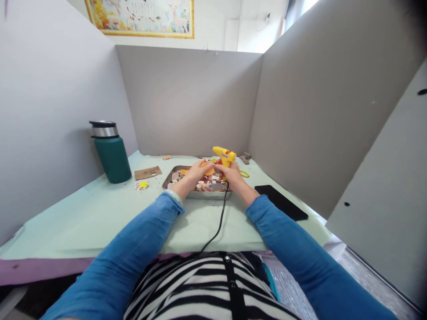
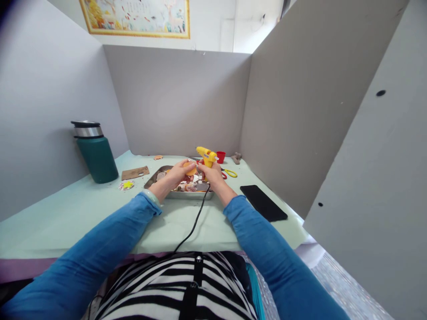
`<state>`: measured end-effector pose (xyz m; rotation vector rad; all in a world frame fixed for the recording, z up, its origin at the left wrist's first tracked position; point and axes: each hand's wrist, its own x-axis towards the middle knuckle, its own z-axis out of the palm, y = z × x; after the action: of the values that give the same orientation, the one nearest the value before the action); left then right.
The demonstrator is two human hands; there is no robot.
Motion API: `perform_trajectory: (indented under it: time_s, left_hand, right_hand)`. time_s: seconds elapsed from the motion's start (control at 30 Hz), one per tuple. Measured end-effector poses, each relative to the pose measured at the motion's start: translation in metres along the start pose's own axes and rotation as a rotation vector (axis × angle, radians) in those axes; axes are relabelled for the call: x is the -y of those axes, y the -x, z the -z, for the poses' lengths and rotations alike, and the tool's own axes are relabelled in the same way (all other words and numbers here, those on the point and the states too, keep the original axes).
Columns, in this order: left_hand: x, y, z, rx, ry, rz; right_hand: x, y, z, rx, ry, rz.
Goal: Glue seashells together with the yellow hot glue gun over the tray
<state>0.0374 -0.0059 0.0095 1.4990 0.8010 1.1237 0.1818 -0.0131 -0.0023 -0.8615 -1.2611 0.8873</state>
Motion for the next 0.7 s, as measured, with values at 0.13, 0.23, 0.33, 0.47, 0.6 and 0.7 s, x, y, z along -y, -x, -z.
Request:
perform_trajectory:
  time_s: [0.13,0.23,0.33,0.47,0.6,0.7]
  left_hand:
    - [-0.0002,0.0008,0.0007,0.002,0.025,0.003]
    - [0.0016,-0.0006,0.0015,0.004,0.038,0.003]
    - [0.0032,-0.0021,0.0013,0.004,0.039,-0.004]
    - [0.0029,-0.0023,0.0002,-0.023,0.035,0.0]
    - [0.0033,-0.0023,0.0002,-0.022,0.049,-0.01]
    - [0.0061,-0.004,0.0013,-0.006,0.052,-0.044]
  right_hand:
    - [-0.0005,-0.0005,0.0003,-0.002,0.004,-0.005]
    - [-0.0009,-0.0012,0.0004,0.002,0.004,-0.008]
    - [-0.0007,-0.0011,0.0005,0.007,0.003,-0.008]
    - [-0.0003,-0.0005,0.0007,0.034,-0.003,-0.002]
    - [-0.0011,-0.0009,0.0007,0.058,-0.022,-0.006]
    - [-0.0017,-0.0013,0.0006,0.052,-0.026,-0.008]
